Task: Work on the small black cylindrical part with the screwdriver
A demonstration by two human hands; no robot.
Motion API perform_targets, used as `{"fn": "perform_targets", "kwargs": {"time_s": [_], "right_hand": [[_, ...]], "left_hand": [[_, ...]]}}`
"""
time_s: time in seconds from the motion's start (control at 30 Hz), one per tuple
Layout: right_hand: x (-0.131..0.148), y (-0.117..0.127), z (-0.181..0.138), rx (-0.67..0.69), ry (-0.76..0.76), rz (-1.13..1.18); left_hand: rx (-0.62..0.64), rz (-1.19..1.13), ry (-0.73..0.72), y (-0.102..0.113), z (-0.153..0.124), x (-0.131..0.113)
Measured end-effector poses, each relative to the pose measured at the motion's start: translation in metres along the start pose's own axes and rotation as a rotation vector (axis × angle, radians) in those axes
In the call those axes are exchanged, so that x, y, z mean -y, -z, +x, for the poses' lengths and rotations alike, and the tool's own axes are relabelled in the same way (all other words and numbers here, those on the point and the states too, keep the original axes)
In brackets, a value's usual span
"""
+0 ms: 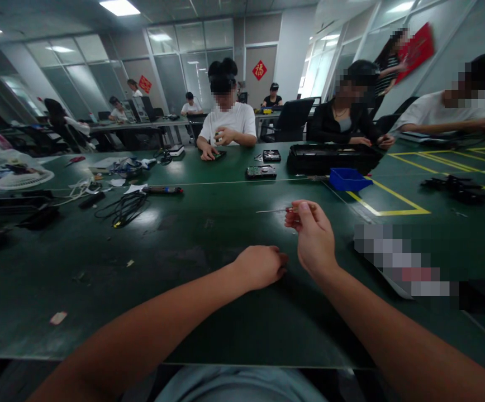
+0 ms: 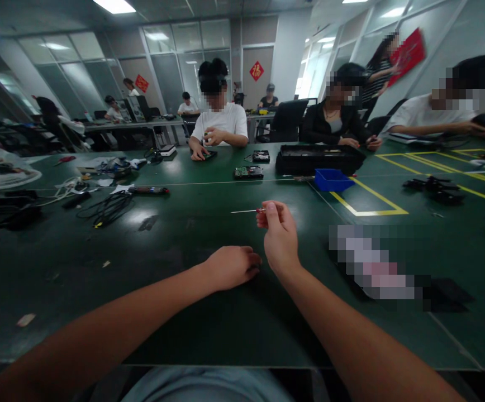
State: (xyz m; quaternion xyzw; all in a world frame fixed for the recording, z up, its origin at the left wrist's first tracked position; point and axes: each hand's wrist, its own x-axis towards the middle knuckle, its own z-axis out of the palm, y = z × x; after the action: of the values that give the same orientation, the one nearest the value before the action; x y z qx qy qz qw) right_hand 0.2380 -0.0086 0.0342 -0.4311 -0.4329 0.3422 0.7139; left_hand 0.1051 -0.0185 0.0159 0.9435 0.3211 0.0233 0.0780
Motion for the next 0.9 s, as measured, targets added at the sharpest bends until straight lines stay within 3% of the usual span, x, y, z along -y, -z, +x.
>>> {"fn": "perform_targets", "kwargs": {"time_s": [0.27, 0.47, 0.6, 0.73, 0.9], "right_hand": [[0.001, 0.0, -0.002, 0.025, -0.005, -0.014], [-0.003, 0.001, -0.002, 0.039, -0.033, 0.019], [-0.004, 0.002, -0.001, 0.048, -0.058, 0.04], [-0.006, 0.001, -0.002, 0.052, -0.073, 0.032], [-0.01, 0.0, -0.001, 0.054, -0.077, 0.017]], "left_hand": [[-0.059, -0.272, 0.082, 0.011, -0.021, 0.028], [-0.142, -0.557, 0.279, 0.024, -0.053, 0.064], [-0.16, -0.948, 0.508, 0.035, -0.084, 0.098], [-0.435, -1.285, 0.732, 0.05, -0.127, 0.136], [-0.839, -1.433, 0.93, 0.075, -0.189, 0.179]]}}
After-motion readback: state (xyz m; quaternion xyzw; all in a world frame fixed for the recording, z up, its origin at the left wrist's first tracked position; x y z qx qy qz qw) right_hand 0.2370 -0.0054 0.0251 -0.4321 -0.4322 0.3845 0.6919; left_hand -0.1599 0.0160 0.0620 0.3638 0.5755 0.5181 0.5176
